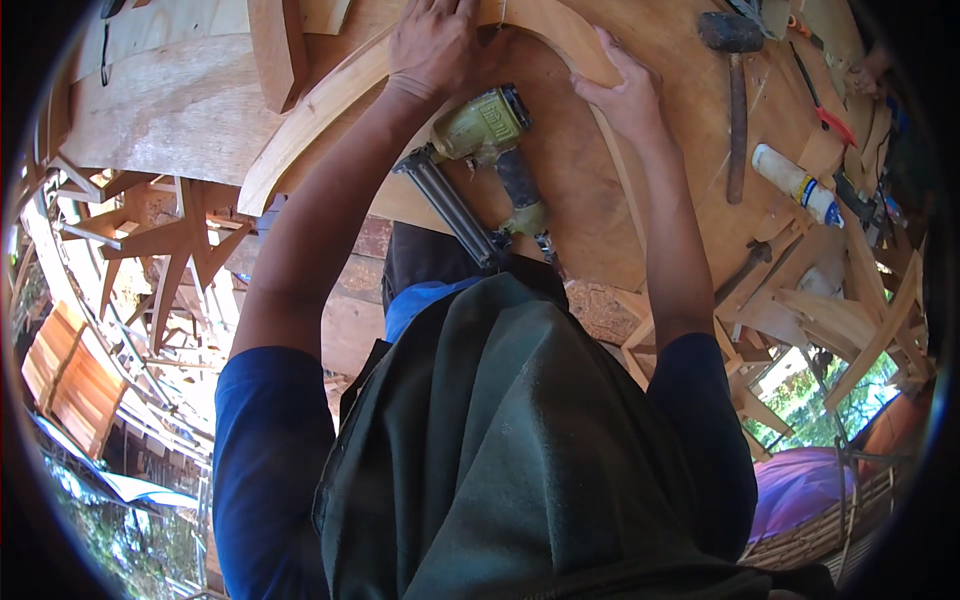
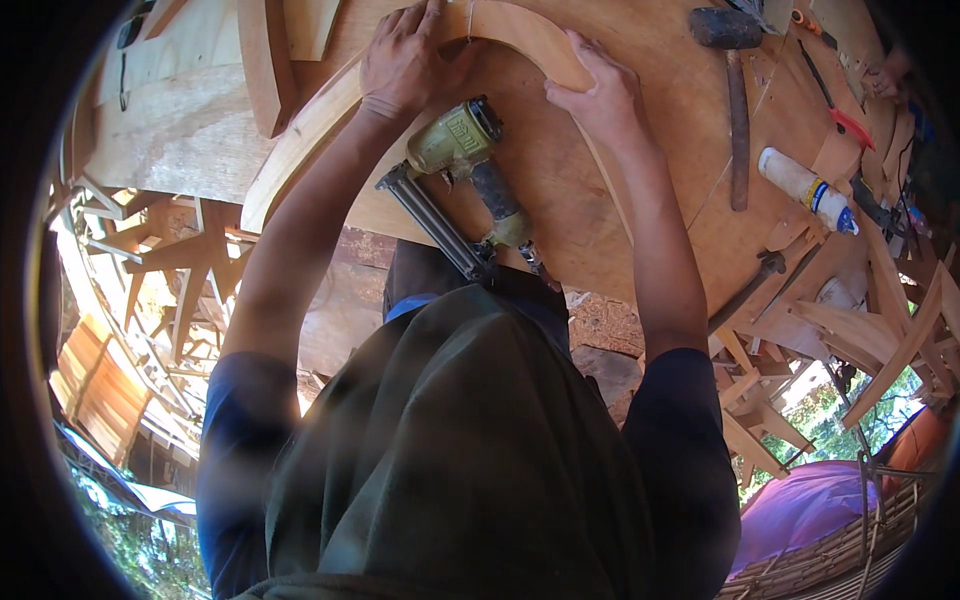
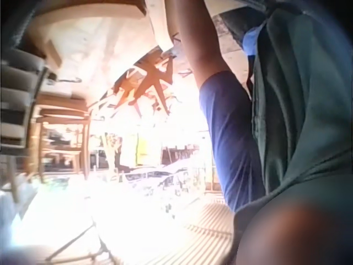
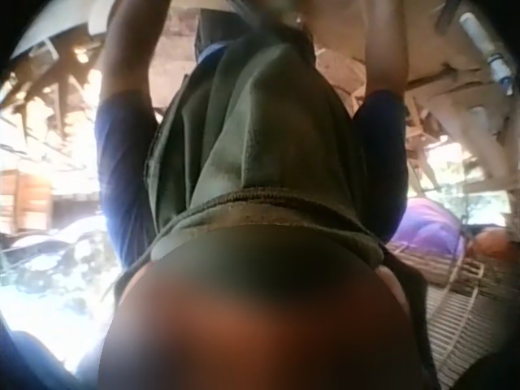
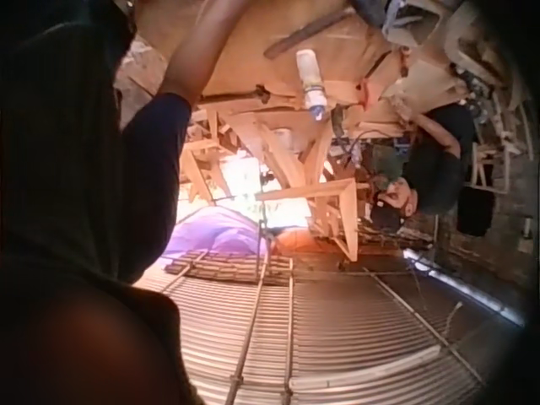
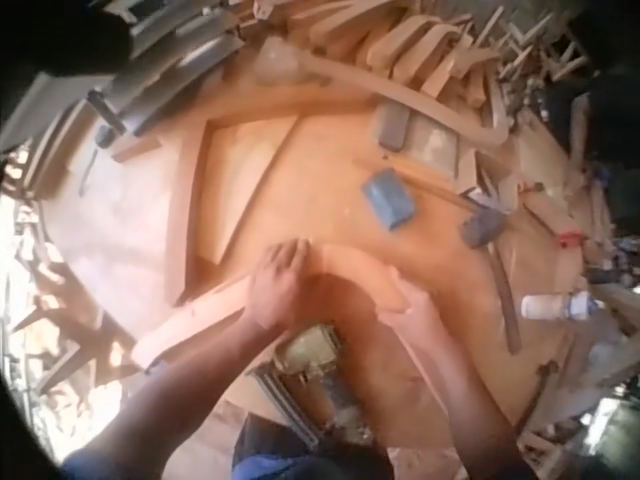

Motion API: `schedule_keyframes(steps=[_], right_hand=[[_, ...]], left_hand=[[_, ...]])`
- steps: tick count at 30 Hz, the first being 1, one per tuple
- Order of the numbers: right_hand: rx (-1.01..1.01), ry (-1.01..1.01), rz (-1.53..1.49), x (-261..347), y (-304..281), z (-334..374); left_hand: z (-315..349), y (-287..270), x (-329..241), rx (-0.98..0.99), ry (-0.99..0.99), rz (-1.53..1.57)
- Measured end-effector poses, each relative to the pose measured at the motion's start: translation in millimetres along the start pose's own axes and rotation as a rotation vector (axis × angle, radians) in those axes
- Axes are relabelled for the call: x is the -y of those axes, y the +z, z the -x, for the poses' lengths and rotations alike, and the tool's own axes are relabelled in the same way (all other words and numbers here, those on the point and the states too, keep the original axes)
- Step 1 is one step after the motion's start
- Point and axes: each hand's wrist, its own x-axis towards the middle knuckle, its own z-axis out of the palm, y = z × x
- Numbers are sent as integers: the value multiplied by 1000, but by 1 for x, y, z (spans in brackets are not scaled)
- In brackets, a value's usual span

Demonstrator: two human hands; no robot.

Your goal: Applying wood glue and using a nail gun to join curved wooden components for a furniture frame.

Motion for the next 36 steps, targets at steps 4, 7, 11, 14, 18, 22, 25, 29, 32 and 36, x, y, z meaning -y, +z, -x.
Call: schedule_keyframes(steps=[4,7,11,14,18,22,25,29,32,36], right_hand=[[3,-8,48,4,-2,-2],[-6,-1,45,3,-5,0],[3,-12,-6,8,-6,-2],[96,90,19,22,-17,-5],[30,73,-11,64,-45,-50],[-221,-125,148,67,-41,-102],[-384,-223,477,41,-19,-145],[-208,-10,304,46,-23,-173],[-289,-68,-56,69,-25,-127],[95,-326,-11,113,-17,-84]], left_hand=[[3,11,14,-14,28,-11],[2,13,11,-5,58,-90],[6,33,27,-238,145,126],[-1,23,12,-274,169,63],[-1,5,0,-90,64,-216],[-7,8,-7,-139,90,-181],[-6,12,-2,-133,78,-205],[-6,15,-2,-130,53,-187],[-8,18,-5,-135,39,-167],[2,7,1,-157,19,-197]])
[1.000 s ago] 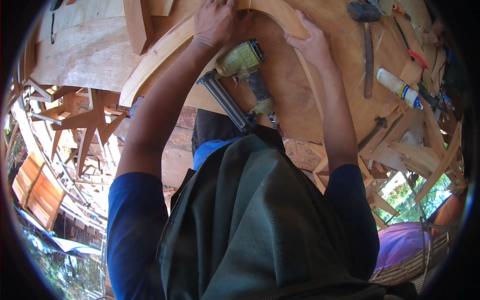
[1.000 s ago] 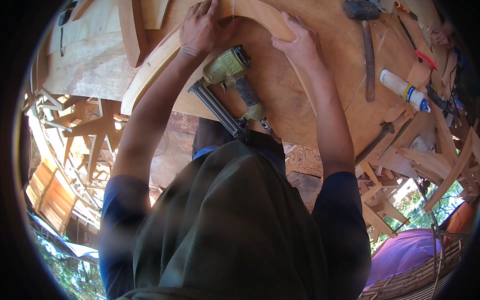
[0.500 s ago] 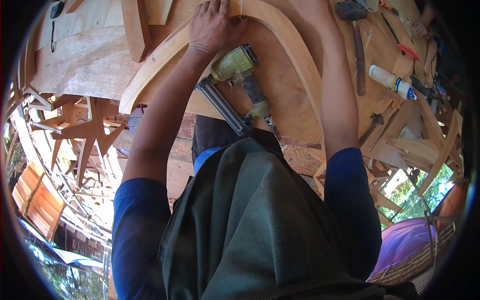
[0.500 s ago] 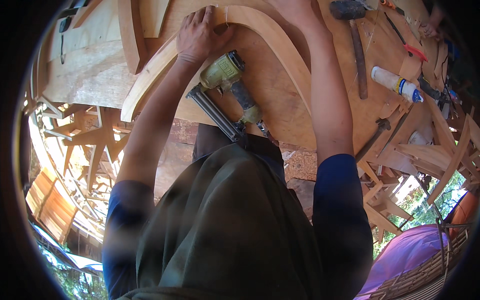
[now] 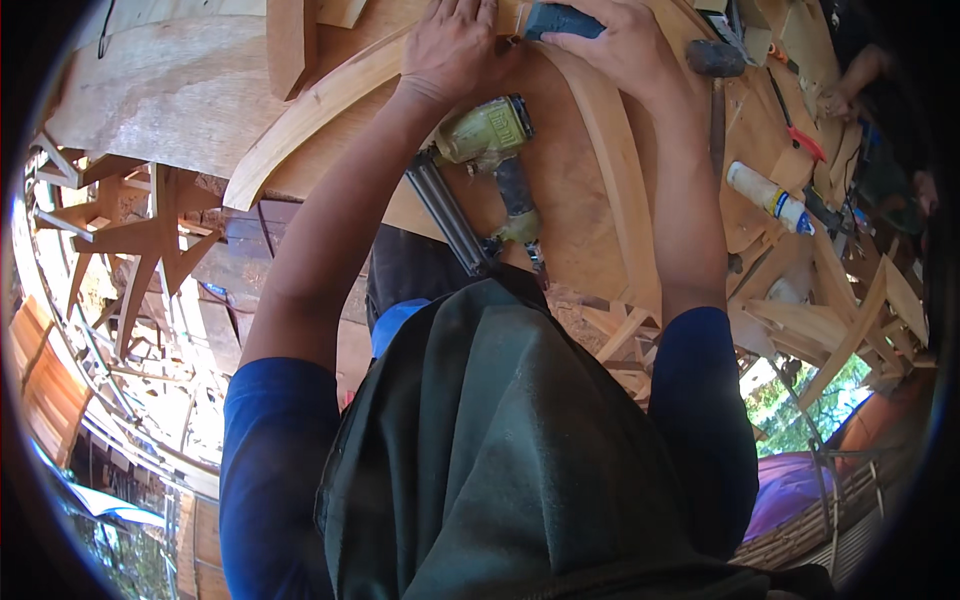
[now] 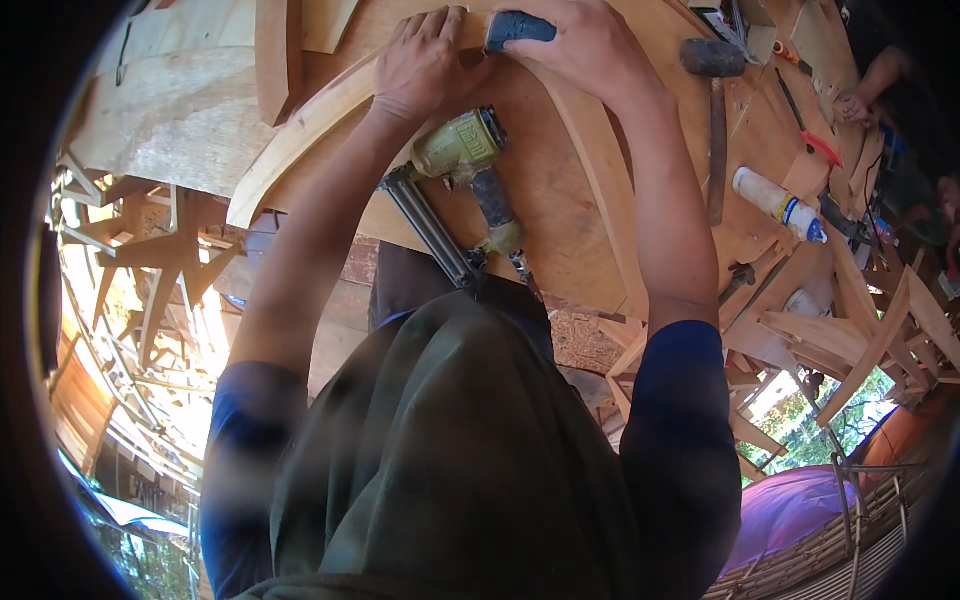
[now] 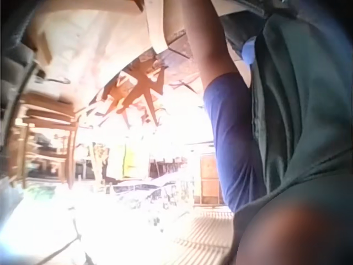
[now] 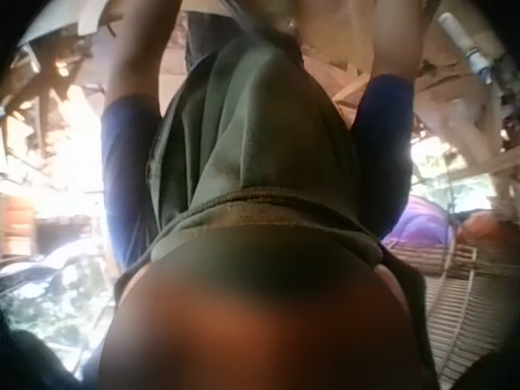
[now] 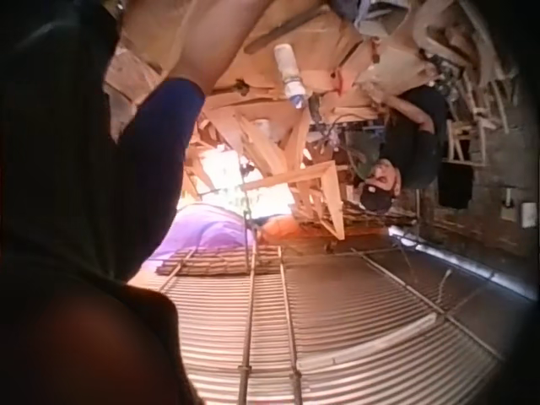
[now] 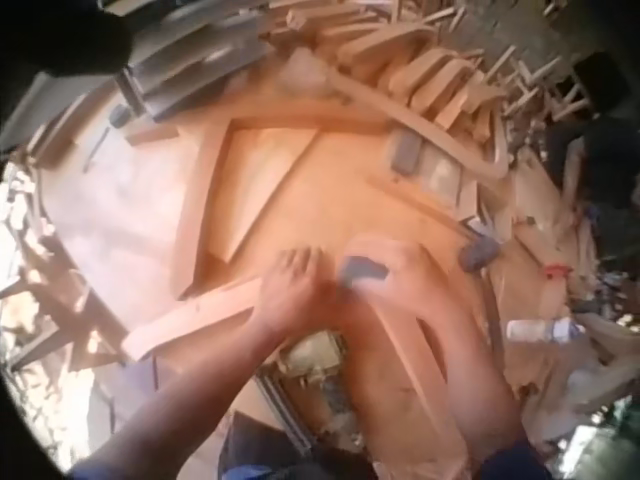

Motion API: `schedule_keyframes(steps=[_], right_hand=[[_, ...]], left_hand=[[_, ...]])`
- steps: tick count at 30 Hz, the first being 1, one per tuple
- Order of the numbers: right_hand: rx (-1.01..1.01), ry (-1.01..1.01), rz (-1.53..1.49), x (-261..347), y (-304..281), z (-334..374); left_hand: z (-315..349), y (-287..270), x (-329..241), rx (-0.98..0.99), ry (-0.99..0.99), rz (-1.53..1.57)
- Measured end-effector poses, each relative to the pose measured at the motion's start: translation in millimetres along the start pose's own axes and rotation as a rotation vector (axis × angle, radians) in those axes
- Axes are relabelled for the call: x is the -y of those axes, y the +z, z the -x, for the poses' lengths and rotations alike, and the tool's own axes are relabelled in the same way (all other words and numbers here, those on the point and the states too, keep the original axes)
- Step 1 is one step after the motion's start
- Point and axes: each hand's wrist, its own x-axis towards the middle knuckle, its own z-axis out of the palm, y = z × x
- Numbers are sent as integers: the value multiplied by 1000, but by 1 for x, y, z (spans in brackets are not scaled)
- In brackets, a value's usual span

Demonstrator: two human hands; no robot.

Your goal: Applying wood glue and using a nail gun to join curved wooden components for a furniture frame.

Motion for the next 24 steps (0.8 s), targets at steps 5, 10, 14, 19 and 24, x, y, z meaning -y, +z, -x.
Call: schedule_keyframes(steps=[5,10,14,19,24], right_hand=[[170,-237,214,-9,8,-13],[111,-240,346,-1,13,-22],[-183,-299,574,-35,25,-29],[-228,49,488,-80,0,-31],[-450,11,452,-76,20,-1]], left_hand=[[-13,-34,-7,124,-12,291],[-10,-29,-6,83,19,314],[-4,-21,-2,79,-45,279],[1,0,-1,76,-12,235],[-4,-20,-4,181,-72,203]])
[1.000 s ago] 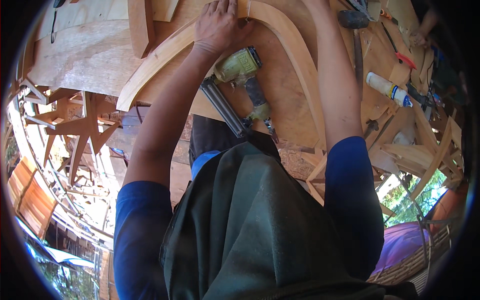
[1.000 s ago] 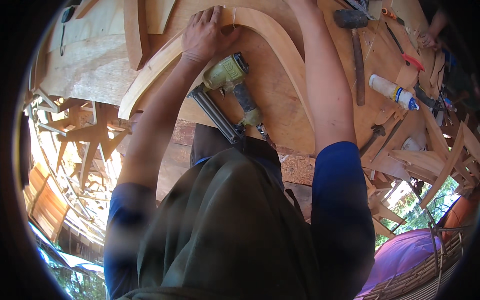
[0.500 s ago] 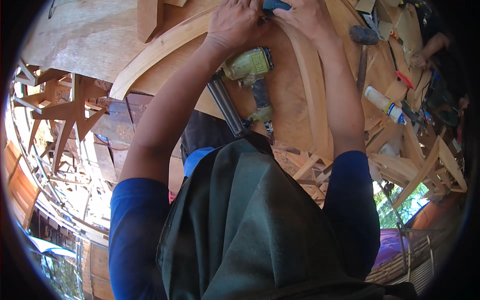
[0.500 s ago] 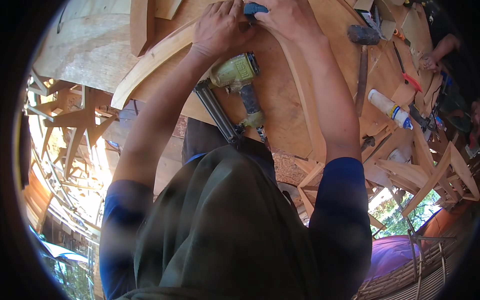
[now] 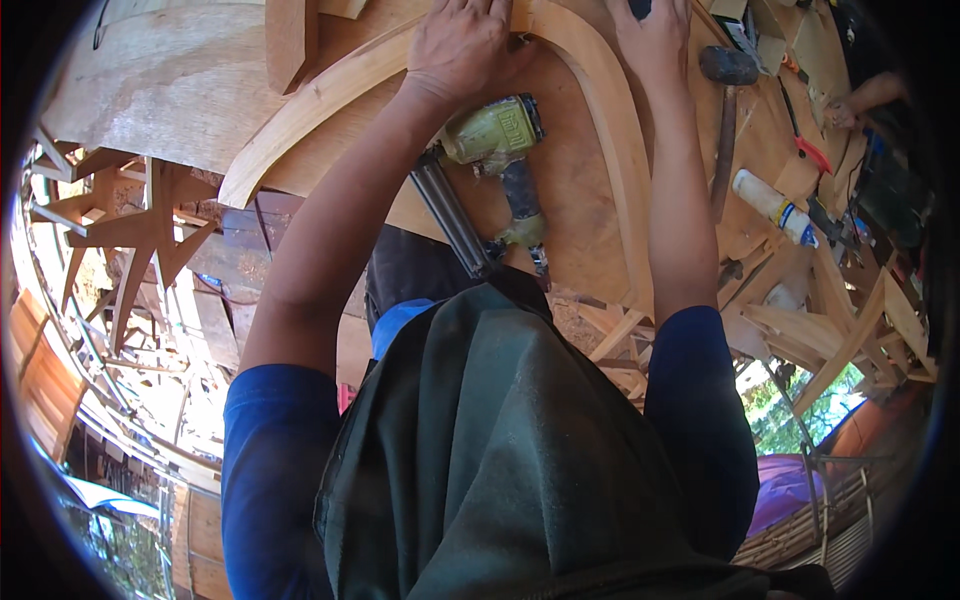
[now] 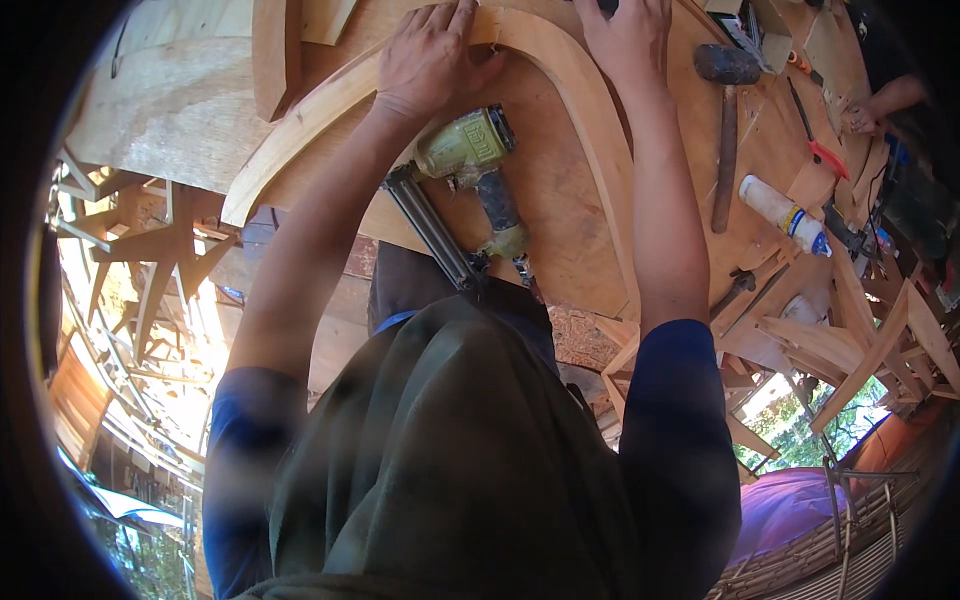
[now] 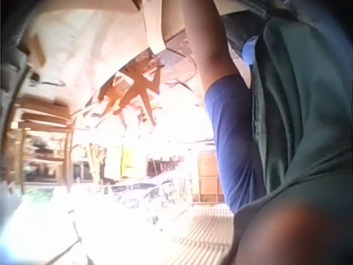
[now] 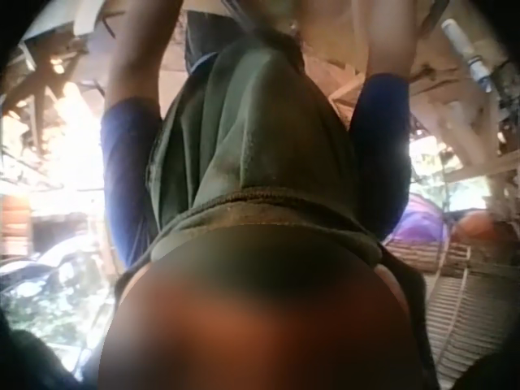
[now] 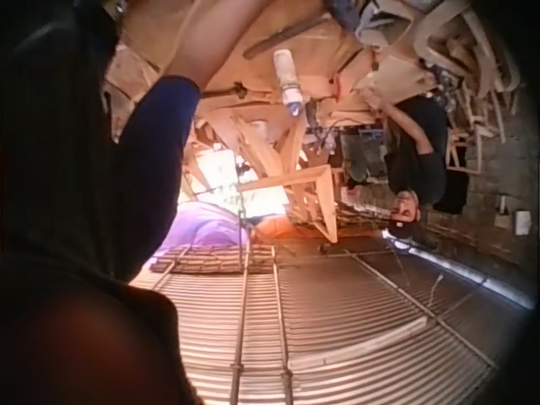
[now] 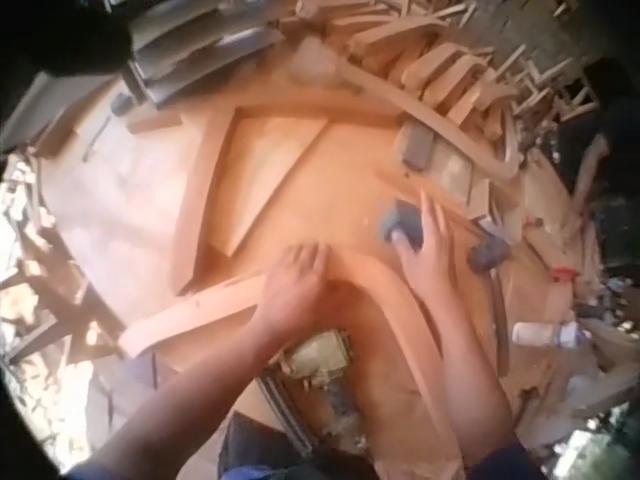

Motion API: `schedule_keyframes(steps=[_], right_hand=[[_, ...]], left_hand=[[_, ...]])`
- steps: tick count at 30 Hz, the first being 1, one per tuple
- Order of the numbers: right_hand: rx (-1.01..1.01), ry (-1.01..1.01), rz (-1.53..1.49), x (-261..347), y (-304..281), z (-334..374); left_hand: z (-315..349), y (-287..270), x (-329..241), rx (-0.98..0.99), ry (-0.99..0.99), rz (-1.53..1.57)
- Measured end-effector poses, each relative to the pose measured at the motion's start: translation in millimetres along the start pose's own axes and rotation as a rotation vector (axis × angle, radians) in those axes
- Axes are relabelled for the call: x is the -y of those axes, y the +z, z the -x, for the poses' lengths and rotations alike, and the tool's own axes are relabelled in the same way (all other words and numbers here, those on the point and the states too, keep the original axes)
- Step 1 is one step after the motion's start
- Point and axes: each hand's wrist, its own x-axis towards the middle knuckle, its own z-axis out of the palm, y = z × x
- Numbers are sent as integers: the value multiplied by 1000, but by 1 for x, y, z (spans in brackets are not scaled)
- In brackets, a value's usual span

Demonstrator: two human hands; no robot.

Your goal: Applying wood glue and using a nail gun to join curved wooden components for a furniture frame.

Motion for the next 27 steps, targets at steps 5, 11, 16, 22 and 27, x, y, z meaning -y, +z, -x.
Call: schedule_keyframes(steps=[5,11,16,22,27], right_hand=[[38,86,4,12,-43,63],[496,357,-226,91,-78,137],[637,499,-159,135,-67,159],[728,781,-357,128,-64,172],[579,920,-791,129,-138,171]], left_hand=[[-1,6,3,-39,46,63],[0,11,5,-80,50,40],[-4,3,-4,-72,47,61],[-8,24,8,-138,78,-147],[-7,26,9,-125,78,-122]])
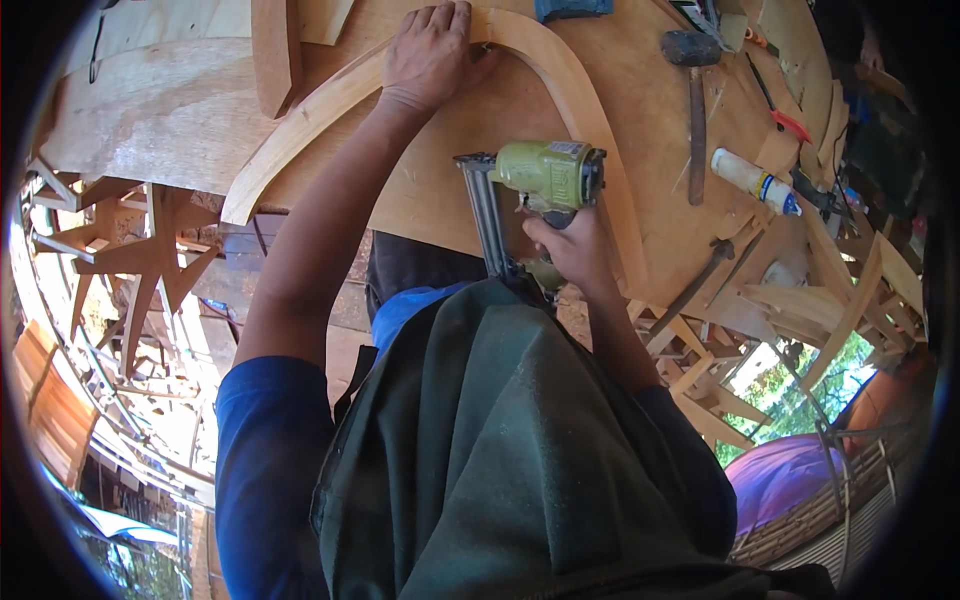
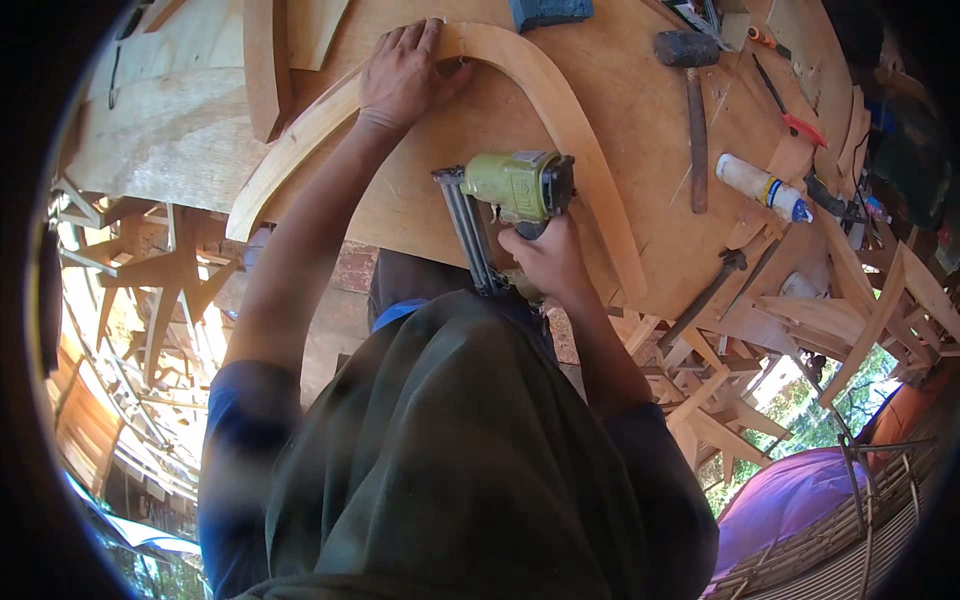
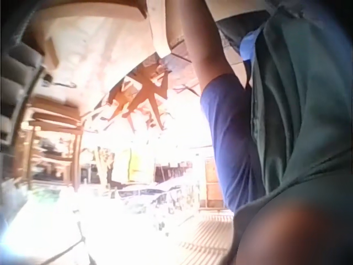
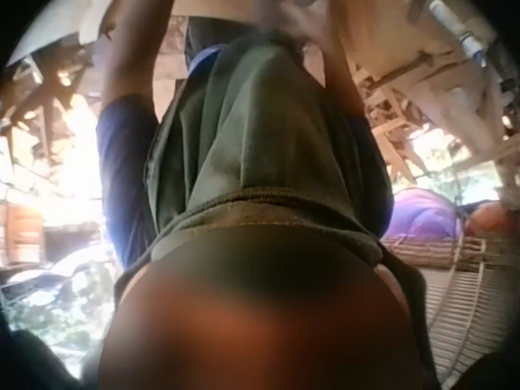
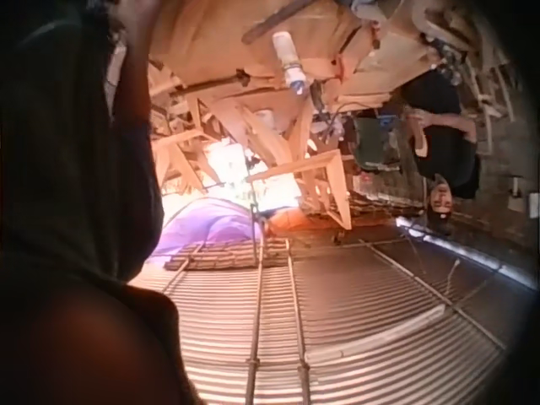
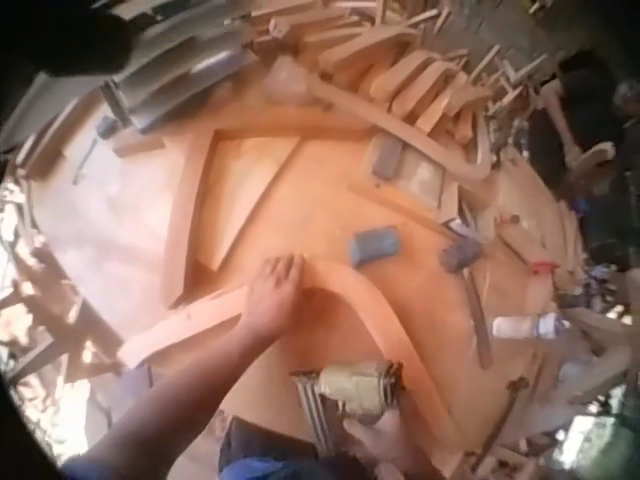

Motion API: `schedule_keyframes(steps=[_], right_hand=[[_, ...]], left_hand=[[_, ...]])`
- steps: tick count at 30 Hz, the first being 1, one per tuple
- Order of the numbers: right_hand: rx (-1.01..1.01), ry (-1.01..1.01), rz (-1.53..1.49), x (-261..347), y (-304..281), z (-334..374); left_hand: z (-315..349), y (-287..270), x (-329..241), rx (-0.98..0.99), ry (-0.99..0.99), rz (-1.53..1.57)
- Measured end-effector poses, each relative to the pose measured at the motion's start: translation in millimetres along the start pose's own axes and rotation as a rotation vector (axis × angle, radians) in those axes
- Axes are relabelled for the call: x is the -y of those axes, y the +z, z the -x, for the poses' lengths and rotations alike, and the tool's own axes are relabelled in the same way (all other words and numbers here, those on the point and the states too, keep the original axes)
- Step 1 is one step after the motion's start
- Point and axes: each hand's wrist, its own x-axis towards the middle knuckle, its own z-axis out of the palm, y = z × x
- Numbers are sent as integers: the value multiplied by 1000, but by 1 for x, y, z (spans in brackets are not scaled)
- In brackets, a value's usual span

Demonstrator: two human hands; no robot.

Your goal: Applying wood glue and using a nail gun to join curved wooden components for a furniture frame.

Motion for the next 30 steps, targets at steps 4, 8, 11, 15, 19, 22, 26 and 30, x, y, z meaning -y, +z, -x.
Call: schedule_keyframes(steps=[4,8,11,15,19,22,26,30], right_hand=[[-33,176,-38,95,-69,29],[7,-20,105,193,-122,20],[71,-75,166,256,-124,-9],[283,29,702,308,-109,-86],[235,187,995,304,-6,-117],[264,20,1088,279,6,-152],[348,76,1298,271,22,-167],[359,78,1377,274,43,-166]], left_hand=[[4,-1,0,-35,-34,-20],[6,-5,-2,-12,-61,21],[8,3,3,-31,-7,72],[14,15,10,-169,70,65],[6,-2,3,-29,-10,236],[5,-7,4,-43,7,200],[1,-12,0,4,-3,241],[4,-1,3,-17,10,179]])
